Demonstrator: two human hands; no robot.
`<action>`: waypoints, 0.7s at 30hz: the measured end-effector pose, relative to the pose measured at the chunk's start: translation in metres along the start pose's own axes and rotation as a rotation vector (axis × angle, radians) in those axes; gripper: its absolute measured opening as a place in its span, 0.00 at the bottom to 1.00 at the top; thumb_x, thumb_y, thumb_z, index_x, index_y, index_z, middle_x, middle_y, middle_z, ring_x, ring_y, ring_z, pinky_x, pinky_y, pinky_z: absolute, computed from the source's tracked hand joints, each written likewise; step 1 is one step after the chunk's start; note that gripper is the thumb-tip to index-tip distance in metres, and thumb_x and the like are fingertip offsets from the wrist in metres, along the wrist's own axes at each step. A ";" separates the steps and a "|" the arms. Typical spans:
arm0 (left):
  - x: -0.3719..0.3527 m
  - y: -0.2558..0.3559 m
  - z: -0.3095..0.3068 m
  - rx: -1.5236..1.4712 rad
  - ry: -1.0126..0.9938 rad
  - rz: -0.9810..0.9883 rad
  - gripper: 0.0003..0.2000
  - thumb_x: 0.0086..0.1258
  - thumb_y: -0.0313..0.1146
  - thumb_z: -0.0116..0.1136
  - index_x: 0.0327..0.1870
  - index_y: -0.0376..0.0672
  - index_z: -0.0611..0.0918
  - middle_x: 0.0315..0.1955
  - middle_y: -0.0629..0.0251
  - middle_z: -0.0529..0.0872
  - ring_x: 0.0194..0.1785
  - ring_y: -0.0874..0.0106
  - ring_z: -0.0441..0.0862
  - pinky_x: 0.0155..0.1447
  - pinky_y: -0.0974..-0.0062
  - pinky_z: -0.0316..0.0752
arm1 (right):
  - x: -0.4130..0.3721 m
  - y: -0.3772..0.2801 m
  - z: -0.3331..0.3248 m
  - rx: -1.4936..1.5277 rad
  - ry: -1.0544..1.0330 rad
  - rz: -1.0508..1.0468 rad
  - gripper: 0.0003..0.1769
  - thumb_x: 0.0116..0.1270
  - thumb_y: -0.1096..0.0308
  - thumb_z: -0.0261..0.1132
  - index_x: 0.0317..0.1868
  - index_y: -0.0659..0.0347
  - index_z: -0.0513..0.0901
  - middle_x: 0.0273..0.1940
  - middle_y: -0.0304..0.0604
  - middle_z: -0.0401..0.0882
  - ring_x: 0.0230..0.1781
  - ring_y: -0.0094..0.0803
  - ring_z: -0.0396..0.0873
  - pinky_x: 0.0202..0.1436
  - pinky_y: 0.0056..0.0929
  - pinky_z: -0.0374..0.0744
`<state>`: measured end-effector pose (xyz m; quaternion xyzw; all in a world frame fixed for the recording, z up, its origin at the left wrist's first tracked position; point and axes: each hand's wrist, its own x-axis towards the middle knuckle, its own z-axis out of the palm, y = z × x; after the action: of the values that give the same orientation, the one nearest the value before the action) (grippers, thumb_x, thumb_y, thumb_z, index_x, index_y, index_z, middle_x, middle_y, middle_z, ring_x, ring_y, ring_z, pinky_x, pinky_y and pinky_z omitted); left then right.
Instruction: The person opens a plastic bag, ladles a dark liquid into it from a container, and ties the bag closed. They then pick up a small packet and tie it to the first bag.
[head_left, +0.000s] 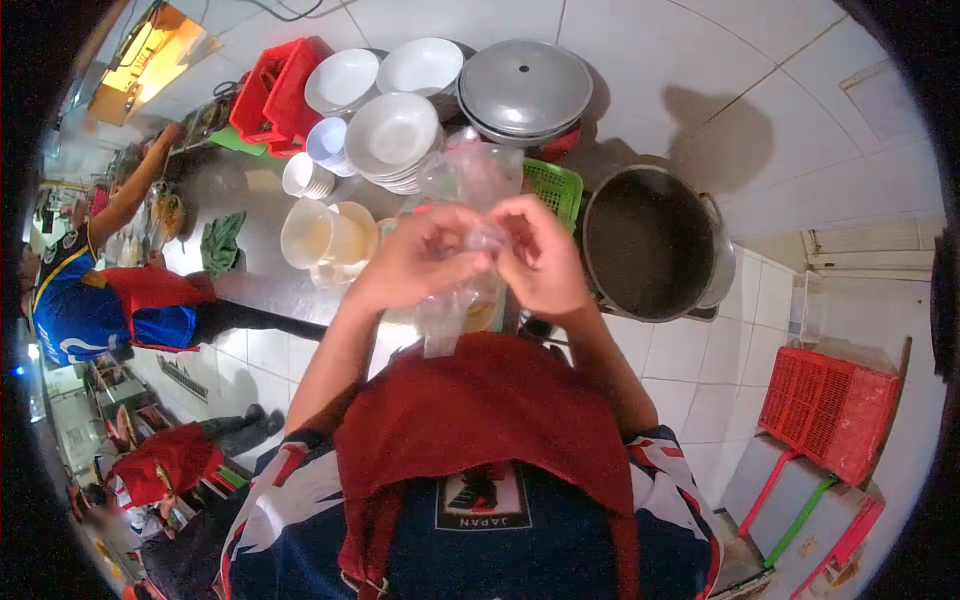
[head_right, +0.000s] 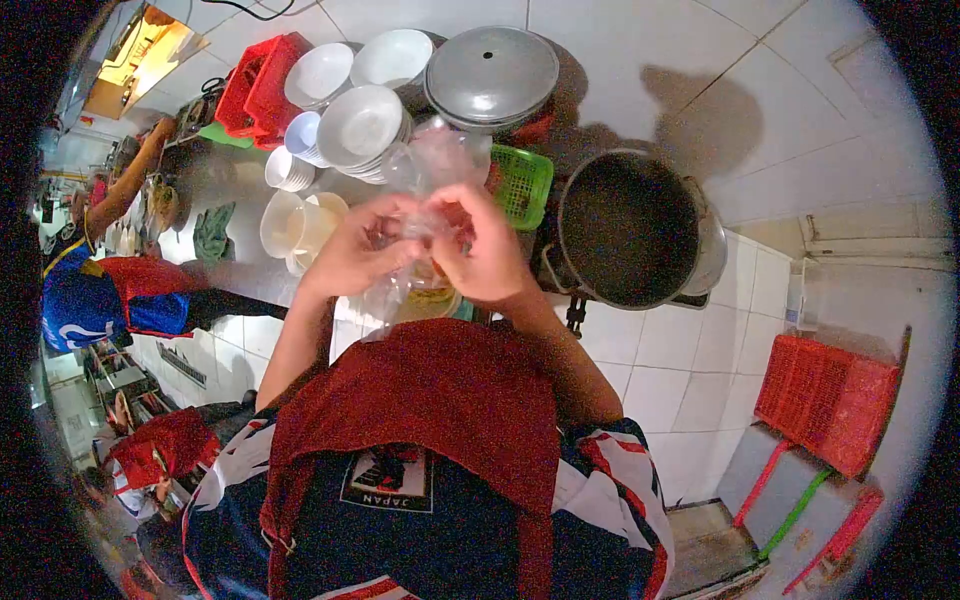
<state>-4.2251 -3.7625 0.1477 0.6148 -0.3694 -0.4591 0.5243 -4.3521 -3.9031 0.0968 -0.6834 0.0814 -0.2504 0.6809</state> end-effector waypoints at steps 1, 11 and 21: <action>-0.003 -0.001 0.000 -0.002 0.000 0.004 0.17 0.68 0.29 0.63 0.56 0.39 0.76 0.45 0.69 0.82 0.45 0.79 0.80 0.49 0.79 0.75 | -0.002 -0.006 0.001 -0.007 -0.007 0.102 0.16 0.62 0.69 0.69 0.48 0.62 0.77 0.42 0.42 0.78 0.41 0.26 0.78 0.44 0.28 0.78; -0.078 -0.033 -0.077 0.064 0.515 0.132 0.08 0.67 0.30 0.61 0.45 0.43 0.84 0.32 0.75 0.83 0.26 0.86 0.73 0.27 0.84 0.67 | 0.037 0.159 -0.091 -0.843 0.050 0.207 0.31 0.57 0.63 0.72 0.58 0.65 0.72 0.53 0.63 0.77 0.57 0.57 0.75 0.60 0.45 0.74; -0.078 -0.050 -0.076 -0.581 0.983 0.155 0.12 0.74 0.34 0.57 0.56 0.47 0.78 0.26 0.76 0.78 0.21 0.85 0.71 0.17 0.87 0.61 | 0.068 0.176 -0.070 -0.739 0.050 0.121 0.11 0.57 0.70 0.69 0.29 0.62 0.73 0.27 0.52 0.79 0.30 0.48 0.81 0.34 0.41 0.78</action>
<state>-4.1776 -3.6573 0.1151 0.5577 0.0151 -0.1622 0.8139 -4.2850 -4.0068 -0.0619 -0.8705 0.2232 -0.1803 0.3998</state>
